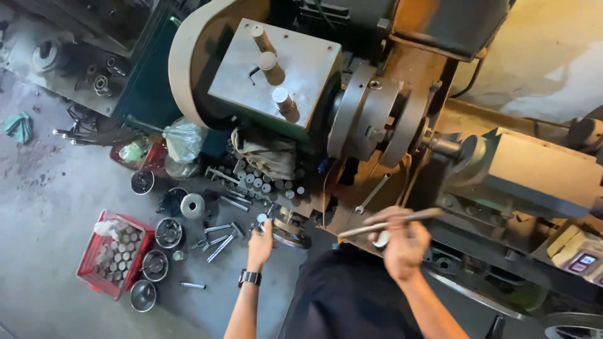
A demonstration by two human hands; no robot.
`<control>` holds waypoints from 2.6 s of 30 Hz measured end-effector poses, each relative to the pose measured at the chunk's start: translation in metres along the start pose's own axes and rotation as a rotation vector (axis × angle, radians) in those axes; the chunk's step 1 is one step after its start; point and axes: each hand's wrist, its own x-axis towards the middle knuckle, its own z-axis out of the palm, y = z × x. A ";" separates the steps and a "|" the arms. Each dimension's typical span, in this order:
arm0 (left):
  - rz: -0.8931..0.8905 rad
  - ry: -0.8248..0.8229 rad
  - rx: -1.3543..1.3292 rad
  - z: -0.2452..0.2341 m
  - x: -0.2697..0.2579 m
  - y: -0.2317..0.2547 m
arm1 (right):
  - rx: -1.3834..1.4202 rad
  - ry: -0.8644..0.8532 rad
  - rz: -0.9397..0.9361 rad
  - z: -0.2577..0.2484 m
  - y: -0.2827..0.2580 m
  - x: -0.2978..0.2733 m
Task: The person operates a metal lathe in a workshop, using a wrench to tighten the chuck and a metal rod to rotate the spindle. They handle various metal parts and tools, including a rag, while adjusting the machine's components.
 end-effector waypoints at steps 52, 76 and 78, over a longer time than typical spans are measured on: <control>1.318 0.533 -0.409 0.019 -0.109 0.321 | -0.519 0.302 -0.273 -0.086 -0.083 0.206; 0.696 0.157 -0.377 -0.011 -0.096 0.145 | 0.058 0.529 -0.481 -0.131 -0.032 0.150; 0.614 0.308 -0.181 -0.019 -0.057 0.086 | 0.071 0.380 -0.452 -0.078 -0.035 0.098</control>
